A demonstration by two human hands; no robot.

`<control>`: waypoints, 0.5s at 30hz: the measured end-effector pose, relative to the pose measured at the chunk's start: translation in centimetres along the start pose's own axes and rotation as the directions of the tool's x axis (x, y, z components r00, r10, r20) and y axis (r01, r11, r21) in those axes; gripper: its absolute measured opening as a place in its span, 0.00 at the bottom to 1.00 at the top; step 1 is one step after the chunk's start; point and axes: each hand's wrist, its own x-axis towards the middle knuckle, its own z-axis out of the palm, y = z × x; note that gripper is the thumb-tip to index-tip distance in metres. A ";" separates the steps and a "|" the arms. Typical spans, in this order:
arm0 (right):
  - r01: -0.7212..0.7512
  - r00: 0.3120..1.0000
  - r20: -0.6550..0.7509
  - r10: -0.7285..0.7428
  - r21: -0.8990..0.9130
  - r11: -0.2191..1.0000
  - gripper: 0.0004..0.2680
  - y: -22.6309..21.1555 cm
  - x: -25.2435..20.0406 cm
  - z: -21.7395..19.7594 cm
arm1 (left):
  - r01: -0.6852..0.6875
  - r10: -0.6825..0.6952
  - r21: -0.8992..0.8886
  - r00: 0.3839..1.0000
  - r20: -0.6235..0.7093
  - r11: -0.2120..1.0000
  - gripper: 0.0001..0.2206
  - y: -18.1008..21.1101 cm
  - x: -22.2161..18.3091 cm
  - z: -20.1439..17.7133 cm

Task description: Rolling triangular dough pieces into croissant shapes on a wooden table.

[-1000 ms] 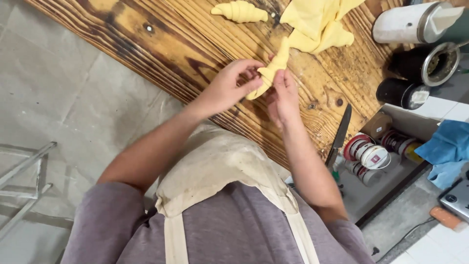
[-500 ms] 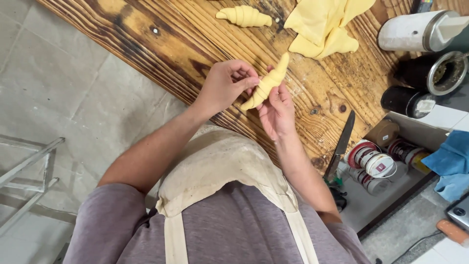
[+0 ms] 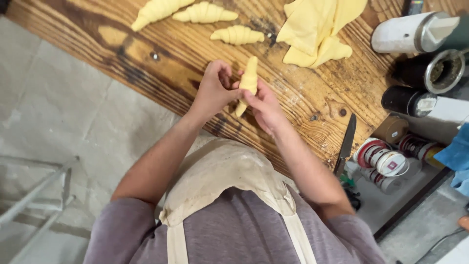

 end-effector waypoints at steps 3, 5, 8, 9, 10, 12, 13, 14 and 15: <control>-0.142 0.988 0.003 0.152 -0.335 0.932 0.19 -7.8 2.8 4.1 | 0.252 -0.250 -0.120 0.968 0.027 0.960 0.21 3.6 1.0 0.0; -0.285 0.953 -0.074 0.294 -0.547 0.787 0.19 -11.2 5.7 4.2 | 0.338 -0.336 -0.109 0.941 0.041 0.935 0.17 4.0 1.2 -0.5; 0.341 0.940 0.251 -0.233 -0.735 0.586 0.33 -13.4 9.7 2.4 | 0.001 0.000 -0.172 1.000 0.009 0.985 0.09 2.1 1.7 -2.2; 0.231 0.971 0.180 -0.157 -0.875 0.425 0.27 -15.2 9.7 3.0 | 0.052 -0.054 -0.102 0.998 -0.013 0.993 0.09 3.0 1.4 -2.7; 0.110 0.992 0.090 -0.093 -0.965 0.240 0.23 -16.9 9.6 3.7 | 0.107 -0.108 -0.032 0.993 -0.038 0.994 0.14 3.8 1.0 -3.2; 0.198 0.968 0.201 -0.151 -0.980 -0.035 0.19 -17.4 10.7 0.5 | 0.099 -0.102 -0.066 0.994 -0.050 0.993 0.11 2.3 0.6 -4.4; 0.265 0.931 0.326 -0.165 -0.913 -0.310 0.16 -17.5 11.1 -1.0 | 0.091 -0.099 -0.102 0.993 -0.070 0.991 0.09 1.3 0.2 -5.0; 0.263 0.936 0.319 -0.150 -0.915 -0.305 0.16 -17.2 10.5 -1.1 | 0.108 -0.116 -0.108 0.991 -0.071 0.988 0.09 1.2 -0.5 -5.3; 0.322 0.921 0.386 -0.056 -0.833 -0.451 0.11 -16.9 9.9 -1.2 | 0.113 -0.117 -0.060 0.991 -0.061 0.992 0.09 1.1 -1.1 -5.7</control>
